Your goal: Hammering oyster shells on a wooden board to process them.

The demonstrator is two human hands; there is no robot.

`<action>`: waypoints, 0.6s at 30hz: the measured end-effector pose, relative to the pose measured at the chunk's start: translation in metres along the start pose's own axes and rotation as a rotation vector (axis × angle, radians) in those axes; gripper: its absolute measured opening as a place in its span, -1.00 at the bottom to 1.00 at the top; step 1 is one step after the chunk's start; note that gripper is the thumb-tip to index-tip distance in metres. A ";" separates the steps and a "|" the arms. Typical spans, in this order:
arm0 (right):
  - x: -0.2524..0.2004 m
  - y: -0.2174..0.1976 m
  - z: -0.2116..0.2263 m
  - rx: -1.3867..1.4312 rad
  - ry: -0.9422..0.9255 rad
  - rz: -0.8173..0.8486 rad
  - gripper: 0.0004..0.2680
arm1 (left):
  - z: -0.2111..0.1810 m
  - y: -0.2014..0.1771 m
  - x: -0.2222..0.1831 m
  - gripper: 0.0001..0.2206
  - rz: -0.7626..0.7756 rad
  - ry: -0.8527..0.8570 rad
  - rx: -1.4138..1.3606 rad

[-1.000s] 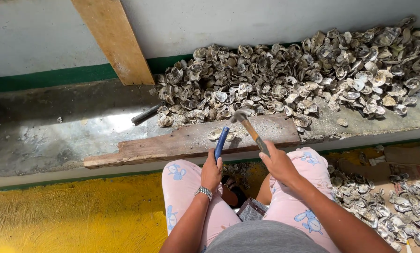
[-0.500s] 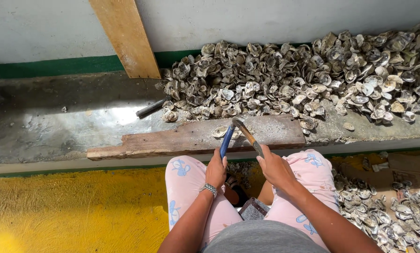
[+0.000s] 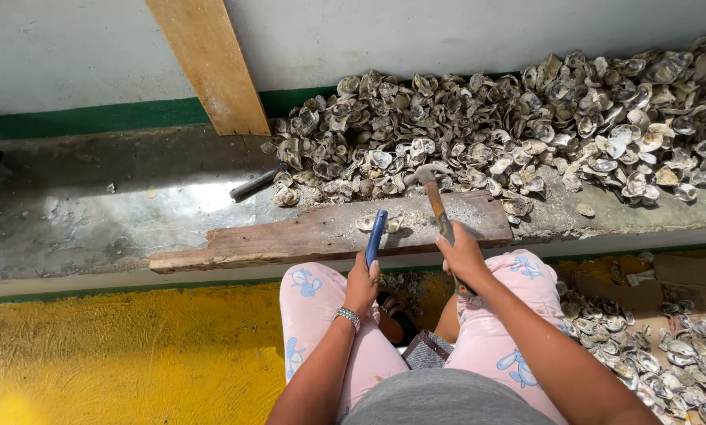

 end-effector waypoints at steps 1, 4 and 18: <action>0.015 -0.004 -0.018 0.002 0.006 0.002 -0.83 | 0.010 0.002 0.002 -0.61 0.004 -0.005 0.000; 0.066 -0.028 -0.067 0.038 0.023 -0.075 -0.81 | 0.009 -0.001 0.013 -0.66 -0.051 0.123 -0.003; 0.084 0.004 -0.054 -0.067 -0.070 -0.114 -0.75 | -0.061 0.008 -0.013 -0.63 0.096 0.324 0.141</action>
Point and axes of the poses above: each hand's wrist, its own x-axis towards the middle knuckle, its own y-axis out of the palm, z = x × y, the point moved 10 cm from there along x, towards the middle knuckle, and after that the axes turned 12 degrees about z, right-handed, at the moved point
